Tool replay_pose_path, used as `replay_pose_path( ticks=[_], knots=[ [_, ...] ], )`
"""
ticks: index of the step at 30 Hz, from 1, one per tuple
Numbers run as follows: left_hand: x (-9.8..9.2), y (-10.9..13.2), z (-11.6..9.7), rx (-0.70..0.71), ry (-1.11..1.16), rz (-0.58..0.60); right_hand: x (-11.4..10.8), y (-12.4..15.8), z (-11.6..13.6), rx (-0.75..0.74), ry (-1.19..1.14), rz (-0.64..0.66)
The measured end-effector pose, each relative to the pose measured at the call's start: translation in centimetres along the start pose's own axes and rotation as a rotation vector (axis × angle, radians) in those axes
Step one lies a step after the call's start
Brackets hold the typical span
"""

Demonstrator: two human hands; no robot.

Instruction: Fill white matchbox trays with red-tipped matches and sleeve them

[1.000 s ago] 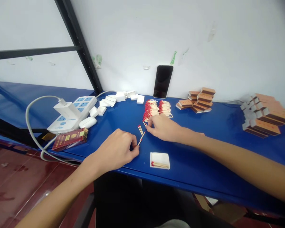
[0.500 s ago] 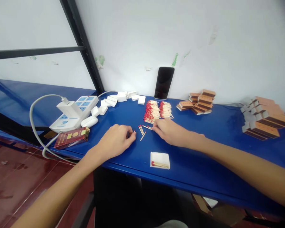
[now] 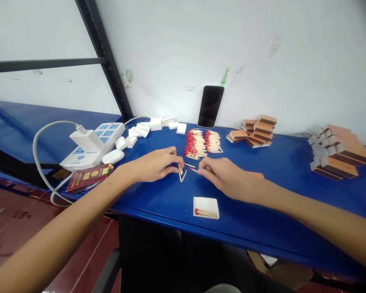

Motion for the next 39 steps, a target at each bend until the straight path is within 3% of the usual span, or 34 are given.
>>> replay_pose_path(
  ticks=[8,15,24,27,33,35,39],
  knots=[
    [0.6,0.2,0.3,-0.057,-0.068,0.109,1.4,4.8,2.9,-0.065,0.021,0.248],
    [1.3,1.0,-0.2,-0.076,-0.033,0.247,-0.9,3.6,2.0,-0.045,0.06,0.062],
    [1.1,1.7,-1.6,-0.013,-0.157,0.077,-0.5,4.9,0.8,-0.037,0.099,0.057],
    [1.1,1.6,-3.0,-0.027,-0.095,0.09,-0.8,5.5,0.4,-0.032,0.06,0.021],
    [2.3,1.3,-9.6,0.103,0.016,0.173,-1.7,6.4,0.9,-0.077,-0.056,-0.12],
    [3.1,1.3,-10.4,0.109,0.01,0.185,-1.2,6.4,1.2,-0.091,-0.114,-0.1],
    [3.8,1.1,-9.9,0.082,0.084,0.161,0.5,6.0,1.5,-0.101,-0.194,-0.013]
  ],
)
Point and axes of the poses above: each hand's wrist, its own y-axis away from the middle knuckle, its own x-axis out of the palm, z = x × y, the point moved 10 cm from there along -y, towards the middle knuckle, and after that the axes turned 5 degrees about -x, right-handed, at the moved point
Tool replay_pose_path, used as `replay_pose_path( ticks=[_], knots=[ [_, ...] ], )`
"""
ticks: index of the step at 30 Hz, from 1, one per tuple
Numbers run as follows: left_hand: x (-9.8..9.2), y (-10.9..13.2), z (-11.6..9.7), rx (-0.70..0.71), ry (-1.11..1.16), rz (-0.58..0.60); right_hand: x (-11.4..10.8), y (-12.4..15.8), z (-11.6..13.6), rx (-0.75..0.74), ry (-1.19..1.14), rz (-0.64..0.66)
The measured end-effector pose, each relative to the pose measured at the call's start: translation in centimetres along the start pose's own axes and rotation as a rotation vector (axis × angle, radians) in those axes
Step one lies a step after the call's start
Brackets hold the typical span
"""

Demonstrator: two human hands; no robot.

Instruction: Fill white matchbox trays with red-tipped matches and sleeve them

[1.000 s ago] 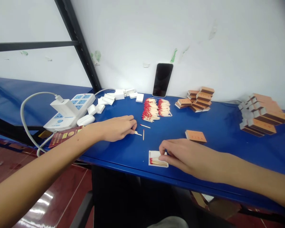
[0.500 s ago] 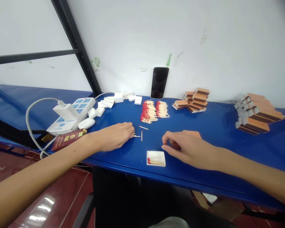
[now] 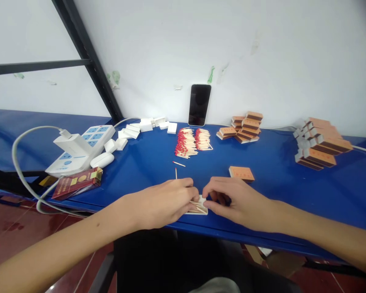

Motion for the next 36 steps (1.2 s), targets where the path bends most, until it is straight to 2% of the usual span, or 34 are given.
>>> replay_pose_path(
  ticks=[6,13,20,23,28,31,33,36],
  knots=[
    [-1.0,-0.1,0.3,0.012,0.161,-0.136,1.2,-0.8,-0.5,0.067,-0.109,0.091],
    [-1.1,1.2,1.1,-0.012,0.287,-0.242,0.7,-0.9,-0.2,0.052,-0.087,0.054],
    [-0.9,2.1,2.3,-0.117,0.154,-0.327,1.1,-1.8,-0.8,0.127,-0.194,0.19],
    [-0.5,1.9,2.8,-0.154,0.122,-0.286,1.0,-2.0,-0.7,0.109,-0.181,0.211],
    [-0.3,1.8,2.5,-0.135,0.148,-0.277,0.9,-2.2,-1.0,0.125,-0.114,0.113],
    [-0.1,1.9,2.3,-0.143,0.183,-0.278,0.7,-2.2,-1.0,0.134,-0.092,0.103],
    [0.0,2.1,2.1,-0.156,0.188,-0.269,0.0,-2.6,-1.3,0.131,-0.036,0.068],
    [0.4,2.3,1.5,-0.175,0.179,-0.228,-1.6,-3.9,-2.0,0.104,0.12,-0.05]
  ],
)
Point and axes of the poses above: each hand's wrist, its own y-axis away from the middle knuckle, its own x-axis out of the palm, z = x × y, the point moved 10 cm from there along -y, towards the middle knuckle, and after that the axes turned 5 degrees about -x, right-handed, at the moved point
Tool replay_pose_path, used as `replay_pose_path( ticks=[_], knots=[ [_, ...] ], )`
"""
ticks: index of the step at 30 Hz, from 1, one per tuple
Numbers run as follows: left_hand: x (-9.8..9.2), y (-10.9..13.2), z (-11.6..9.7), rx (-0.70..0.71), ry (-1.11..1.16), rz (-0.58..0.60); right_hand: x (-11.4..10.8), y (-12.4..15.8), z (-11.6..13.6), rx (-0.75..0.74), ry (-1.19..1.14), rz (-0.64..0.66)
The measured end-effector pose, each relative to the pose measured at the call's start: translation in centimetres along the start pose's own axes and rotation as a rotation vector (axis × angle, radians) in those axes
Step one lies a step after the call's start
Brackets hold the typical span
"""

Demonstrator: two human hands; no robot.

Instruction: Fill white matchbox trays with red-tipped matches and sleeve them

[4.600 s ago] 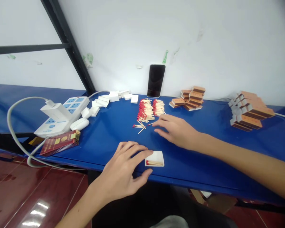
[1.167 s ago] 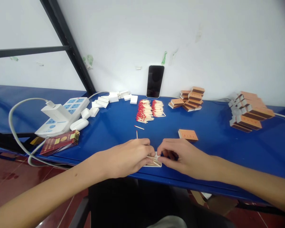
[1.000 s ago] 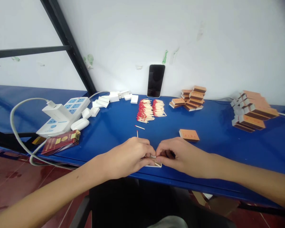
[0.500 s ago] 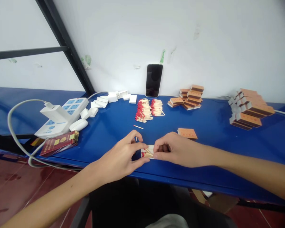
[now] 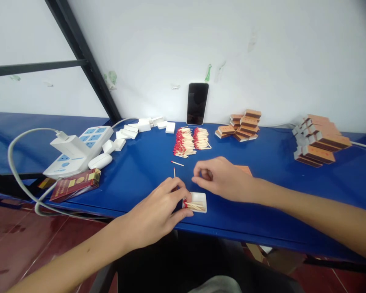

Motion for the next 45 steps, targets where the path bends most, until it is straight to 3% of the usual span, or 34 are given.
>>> replay_pose_path(
  ticks=[4,8,12,18,21,24,29,38,45],
  knots=[
    [0.4,0.3,-0.4,-0.026,-0.021,0.057,0.5,-3.1,-0.2,-0.026,0.14,-0.062],
    [-0.1,0.1,-0.3,-0.013,-0.089,0.026,1.9,-5.3,0.2,0.036,0.244,-0.012],
    [-0.2,-0.1,-0.6,0.029,-0.172,0.011,2.4,-5.3,0.7,0.021,0.225,0.075],
    [-0.7,0.3,-0.7,0.042,-0.108,-0.048,1.3,-3.3,-0.8,-0.013,0.156,0.042],
    [-2.2,-0.4,0.8,0.041,-0.049,-0.127,1.0,-2.5,-1.8,-0.004,0.134,0.042],
    [-5.0,-1.8,3.7,-0.006,-0.121,-0.306,0.4,-2.6,-2.0,-0.051,0.124,0.006],
    [-5.2,-4.4,6.8,-0.026,-0.191,-0.236,-0.4,-4.5,-2.5,-0.112,0.235,-0.091],
    [-3.6,-6.9,3.9,0.037,-0.081,-0.208,0.3,-6.5,-3.3,-0.035,0.199,-0.072],
    [-2.7,-5.2,3.1,0.063,-0.086,-0.183,-0.3,-3.8,-4.0,-0.026,0.238,0.004]
  ],
)
Point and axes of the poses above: each hand's wrist, its own y-axis away from the middle knuckle, its own x-axis out of the palm, z = x × y, the point moved 10 cm from there along -y, towards the middle knuckle, and after that the axes turned 5 degrees about -x, right-handed, at the moved point
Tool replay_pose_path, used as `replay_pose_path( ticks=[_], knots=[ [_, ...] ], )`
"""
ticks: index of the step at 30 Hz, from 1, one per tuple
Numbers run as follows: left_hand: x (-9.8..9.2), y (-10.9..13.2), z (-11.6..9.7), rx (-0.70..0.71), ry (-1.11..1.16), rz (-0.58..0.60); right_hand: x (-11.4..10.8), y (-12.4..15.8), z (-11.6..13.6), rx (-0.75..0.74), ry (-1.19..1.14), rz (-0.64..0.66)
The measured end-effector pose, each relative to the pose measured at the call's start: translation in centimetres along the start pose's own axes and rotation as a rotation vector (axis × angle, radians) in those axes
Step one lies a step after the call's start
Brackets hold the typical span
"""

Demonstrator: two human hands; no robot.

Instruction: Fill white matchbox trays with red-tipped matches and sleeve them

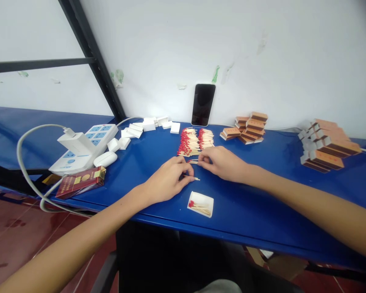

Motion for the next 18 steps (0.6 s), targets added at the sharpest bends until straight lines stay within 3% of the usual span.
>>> replay_pose_path(
  ticks=[4,9,18],
  knots=[
    [-1.1,0.5,1.2,-0.041,0.004,-0.044,0.1,2.0,0.8,-0.027,-0.022,-0.022],
    [-2.7,-1.2,3.2,-0.039,-0.149,-0.162,-0.6,1.5,1.1,-0.028,-0.018,-0.07],
    [-2.7,-3.3,5.0,-0.055,-0.247,-0.198,0.0,0.7,0.5,0.002,-0.003,-0.008]
  ],
)
Point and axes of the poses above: each hand's wrist, its own y-axis away from the middle knuckle, its own x-axis out of the palm, z = x × y, the point moved 10 cm from there along -y, towards the middle knuckle, and after that the axes turned 5 degrees about -x, right-handed, at the moved point
